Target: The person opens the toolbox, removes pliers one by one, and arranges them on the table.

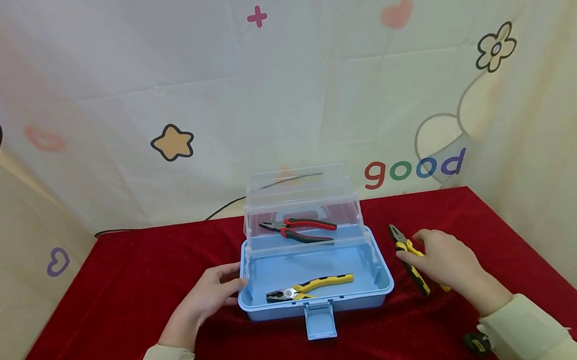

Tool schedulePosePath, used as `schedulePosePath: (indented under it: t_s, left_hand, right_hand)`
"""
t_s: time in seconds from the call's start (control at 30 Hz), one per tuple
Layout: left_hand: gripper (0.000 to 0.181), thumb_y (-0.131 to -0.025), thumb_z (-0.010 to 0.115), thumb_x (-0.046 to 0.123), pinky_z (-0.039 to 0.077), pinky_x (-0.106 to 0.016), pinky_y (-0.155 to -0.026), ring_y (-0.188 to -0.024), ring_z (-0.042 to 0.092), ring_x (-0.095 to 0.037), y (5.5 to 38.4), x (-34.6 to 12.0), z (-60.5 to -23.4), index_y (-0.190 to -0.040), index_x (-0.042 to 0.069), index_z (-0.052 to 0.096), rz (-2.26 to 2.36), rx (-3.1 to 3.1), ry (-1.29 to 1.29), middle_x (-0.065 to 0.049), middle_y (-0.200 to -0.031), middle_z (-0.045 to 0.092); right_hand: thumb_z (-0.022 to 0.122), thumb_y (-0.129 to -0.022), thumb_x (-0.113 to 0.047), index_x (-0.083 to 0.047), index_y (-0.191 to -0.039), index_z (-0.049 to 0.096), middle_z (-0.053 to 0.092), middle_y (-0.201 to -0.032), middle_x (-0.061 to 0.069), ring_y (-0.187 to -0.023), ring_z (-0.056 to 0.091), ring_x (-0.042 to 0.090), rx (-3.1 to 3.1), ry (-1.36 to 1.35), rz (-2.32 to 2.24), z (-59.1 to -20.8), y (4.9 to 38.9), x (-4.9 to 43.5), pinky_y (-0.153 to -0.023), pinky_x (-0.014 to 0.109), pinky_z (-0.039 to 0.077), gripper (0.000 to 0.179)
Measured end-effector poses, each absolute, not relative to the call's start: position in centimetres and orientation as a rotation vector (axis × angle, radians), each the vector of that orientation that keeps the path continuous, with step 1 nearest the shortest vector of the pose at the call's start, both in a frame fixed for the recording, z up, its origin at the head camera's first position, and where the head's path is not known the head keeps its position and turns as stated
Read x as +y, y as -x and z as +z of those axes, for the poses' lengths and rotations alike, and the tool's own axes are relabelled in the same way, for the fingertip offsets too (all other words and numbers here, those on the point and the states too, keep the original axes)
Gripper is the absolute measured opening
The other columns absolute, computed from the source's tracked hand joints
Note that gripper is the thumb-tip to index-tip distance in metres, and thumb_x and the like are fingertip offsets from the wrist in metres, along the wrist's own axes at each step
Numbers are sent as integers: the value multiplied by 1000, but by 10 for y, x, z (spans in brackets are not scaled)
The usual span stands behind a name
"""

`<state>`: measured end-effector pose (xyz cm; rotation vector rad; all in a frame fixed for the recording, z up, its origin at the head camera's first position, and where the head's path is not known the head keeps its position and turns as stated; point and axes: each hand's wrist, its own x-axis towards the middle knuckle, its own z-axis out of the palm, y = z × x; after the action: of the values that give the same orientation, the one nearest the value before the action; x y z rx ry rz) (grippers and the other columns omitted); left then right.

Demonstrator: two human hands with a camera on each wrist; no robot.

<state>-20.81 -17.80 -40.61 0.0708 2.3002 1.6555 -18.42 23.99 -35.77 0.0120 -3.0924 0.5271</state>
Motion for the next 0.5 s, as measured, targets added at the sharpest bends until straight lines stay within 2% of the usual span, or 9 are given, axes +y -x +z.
schedulePosePath:
  t_s: [0.3, 0.5]
  left_hand:
    - [51, -92, 59, 14, 58, -40, -80, -92, 67, -23, 207, -179, -405, -137, -2, 44, 1661, 2290, -109, -24, -133, 51]
    - [51, -92, 59, 15, 57, -41, -80, -93, 67, -24, 207, -178, -404, -138, -2, 44, 1657, 2292, -104, -23, -134, 51]
  right_hand:
    - [66, -81, -47, 6, -119, 57, 64, -105, 22, -77, 59, 22, -3071, -35, 536, -354, 186, 234, -57, 33, 53, 66]
    - [67, -81, -44, 4, -117, 59, 66, -99, 18, -73, 59, 18, -3056, -59, 566, -350, 189, 228, -56, 30, 53, 60]
